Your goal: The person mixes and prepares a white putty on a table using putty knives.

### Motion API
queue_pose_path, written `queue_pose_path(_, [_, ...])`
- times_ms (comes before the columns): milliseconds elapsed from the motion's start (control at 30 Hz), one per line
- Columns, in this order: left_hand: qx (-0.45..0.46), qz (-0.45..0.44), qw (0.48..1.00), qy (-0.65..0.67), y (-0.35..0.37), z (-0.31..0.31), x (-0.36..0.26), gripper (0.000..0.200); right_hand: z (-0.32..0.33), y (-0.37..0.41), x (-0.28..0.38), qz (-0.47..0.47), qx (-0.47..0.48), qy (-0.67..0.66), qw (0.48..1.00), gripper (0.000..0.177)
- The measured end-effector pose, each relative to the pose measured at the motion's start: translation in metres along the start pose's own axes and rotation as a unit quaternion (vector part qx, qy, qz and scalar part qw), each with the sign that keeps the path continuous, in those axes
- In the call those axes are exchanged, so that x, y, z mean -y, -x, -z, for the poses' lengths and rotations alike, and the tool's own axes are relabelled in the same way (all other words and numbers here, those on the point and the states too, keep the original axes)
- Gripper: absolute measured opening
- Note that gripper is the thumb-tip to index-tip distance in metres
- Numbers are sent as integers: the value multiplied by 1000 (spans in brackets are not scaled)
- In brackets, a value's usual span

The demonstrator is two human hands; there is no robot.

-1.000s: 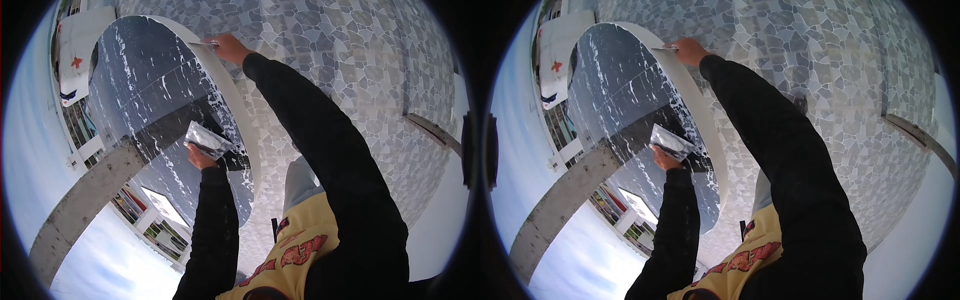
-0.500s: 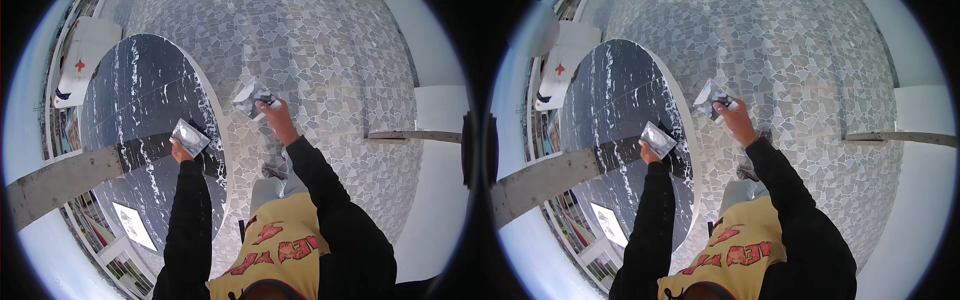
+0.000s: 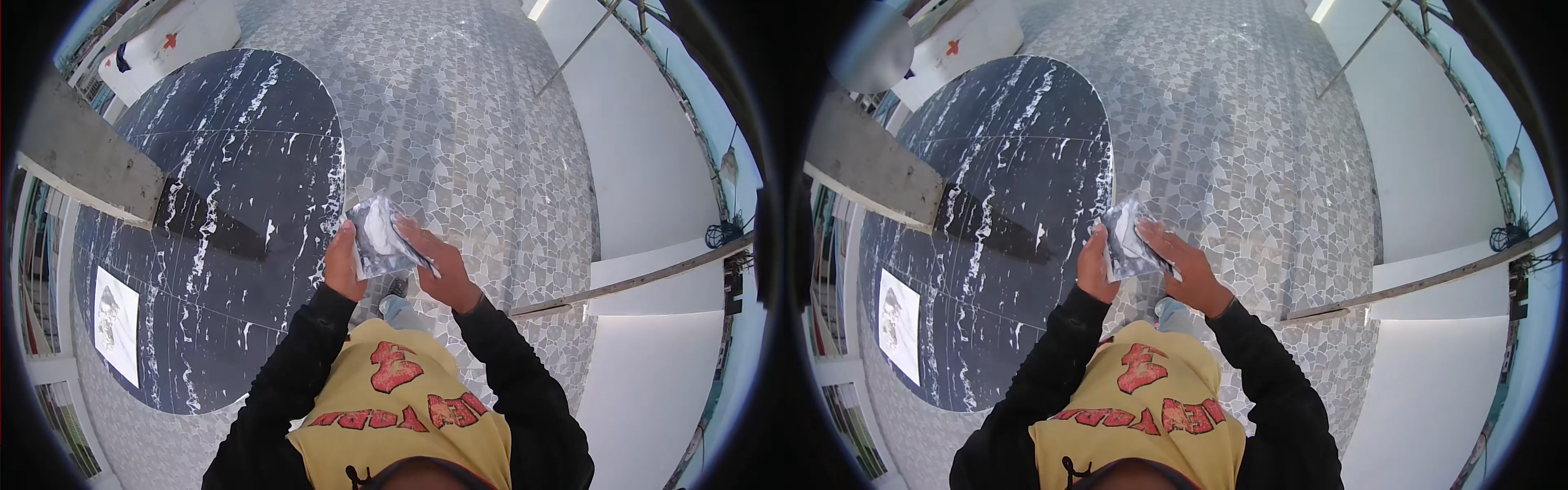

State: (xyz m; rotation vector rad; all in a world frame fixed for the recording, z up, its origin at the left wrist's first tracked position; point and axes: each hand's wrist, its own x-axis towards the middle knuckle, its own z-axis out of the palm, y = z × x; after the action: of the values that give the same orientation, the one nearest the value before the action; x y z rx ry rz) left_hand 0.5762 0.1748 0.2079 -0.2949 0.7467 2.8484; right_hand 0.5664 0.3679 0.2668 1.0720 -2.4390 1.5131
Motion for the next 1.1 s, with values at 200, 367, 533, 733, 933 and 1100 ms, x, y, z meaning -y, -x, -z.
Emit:
queue_pose_path(200, [32, 27, 999, 13, 24, -5, -31, 41, -2, -3, 24, 72, 123, 93, 985, 82])
queue_pose_path(367, [23, -13, 1000, 5, 43, -10, -38, 43, -8, -5, 5, 88, 109, 125, 982, 88])
queue_pose_path(533, [39, -65, 997, -8, 53, -19, -49, 45, -14, -8, -19, -11, -83, 85, 993, 63])
queue_pose_path(733, [-48, -4, 999, 23, 64, -49, -51, 42, -40, 4, 39, -150, -68, 112, 980, 51])
queue_pose_path(933, [-29, -15, 999, -18, 66, -54, -65, 38, -7, -6, -14, -4, -33, 47, 998, 77])
queue_pose_path(1100, [-13, 11, 997, -79, 64, -51, -84, 33, 62, -28, 62, 128, 54, 208, 968, 64])
